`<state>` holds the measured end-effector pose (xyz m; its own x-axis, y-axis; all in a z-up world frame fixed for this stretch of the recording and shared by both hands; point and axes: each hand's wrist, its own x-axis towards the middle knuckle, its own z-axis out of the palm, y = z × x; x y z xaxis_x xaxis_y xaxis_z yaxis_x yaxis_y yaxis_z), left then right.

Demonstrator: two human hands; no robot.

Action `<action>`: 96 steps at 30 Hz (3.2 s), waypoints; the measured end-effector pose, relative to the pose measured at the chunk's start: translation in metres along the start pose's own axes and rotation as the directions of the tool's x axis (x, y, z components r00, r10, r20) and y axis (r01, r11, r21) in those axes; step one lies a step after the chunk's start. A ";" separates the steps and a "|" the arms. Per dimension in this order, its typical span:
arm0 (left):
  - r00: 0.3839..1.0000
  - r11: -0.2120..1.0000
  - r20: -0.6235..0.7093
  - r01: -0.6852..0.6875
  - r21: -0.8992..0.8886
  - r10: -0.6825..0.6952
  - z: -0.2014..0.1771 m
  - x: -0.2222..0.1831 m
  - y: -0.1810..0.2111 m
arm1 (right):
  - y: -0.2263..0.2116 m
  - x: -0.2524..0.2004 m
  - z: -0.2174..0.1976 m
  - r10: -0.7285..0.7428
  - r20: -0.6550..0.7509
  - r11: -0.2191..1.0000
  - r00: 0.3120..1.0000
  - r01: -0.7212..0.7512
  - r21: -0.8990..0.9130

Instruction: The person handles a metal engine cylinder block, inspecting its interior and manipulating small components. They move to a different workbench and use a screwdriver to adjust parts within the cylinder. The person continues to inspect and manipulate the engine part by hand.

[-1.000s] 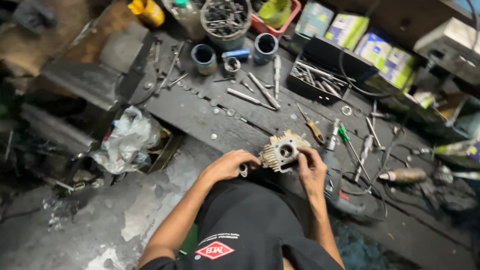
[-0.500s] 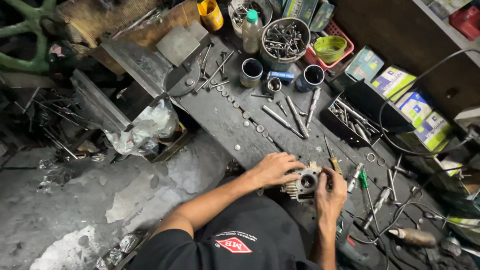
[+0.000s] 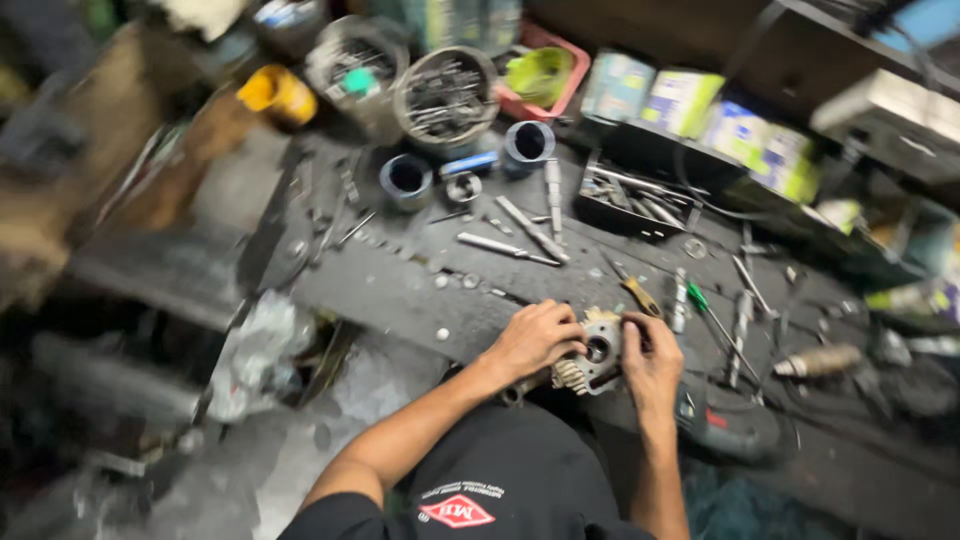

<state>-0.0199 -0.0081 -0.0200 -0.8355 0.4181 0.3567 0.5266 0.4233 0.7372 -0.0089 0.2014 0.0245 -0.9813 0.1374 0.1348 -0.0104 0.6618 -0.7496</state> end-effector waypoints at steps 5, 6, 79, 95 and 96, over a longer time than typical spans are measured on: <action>0.978 0.990 0.162 -0.124 -0.066 0.133 -0.012 0.023 -0.014 | -0.003 -0.015 0.012 -0.097 -0.095 0.993 0.991 0.090 -0.076; 0.957 0.980 0.211 -0.183 -0.083 0.196 -0.016 0.031 -0.019 | -0.003 -0.018 0.015 -0.109 -0.091 0.990 0.990 0.100 -0.098; 0.663 0.634 0.081 0.663 0.397 -0.744 0.044 0.010 0.101 | 0.199 0.027 -0.149 -0.045 -0.011 0.998 0.999 0.045 0.041; 0.824 0.797 -0.094 0.565 0.214 -0.559 0.064 -0.032 0.067 | 0.132 0.037 -0.093 -0.031 0.401 0.919 0.916 -0.132 0.371; 0.824 0.798 -0.090 0.565 0.210 -0.559 0.063 -0.033 0.065 | 0.125 0.036 -0.090 -0.063 0.412 0.914 0.909 -0.114 0.390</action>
<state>0.0522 0.0565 -0.0200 -0.9972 0.0353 -0.0664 -0.0183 0.7426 0.6694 -0.0279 0.3553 -0.0057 -0.9704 -0.2208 -0.0974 0.0271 0.3014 -0.9531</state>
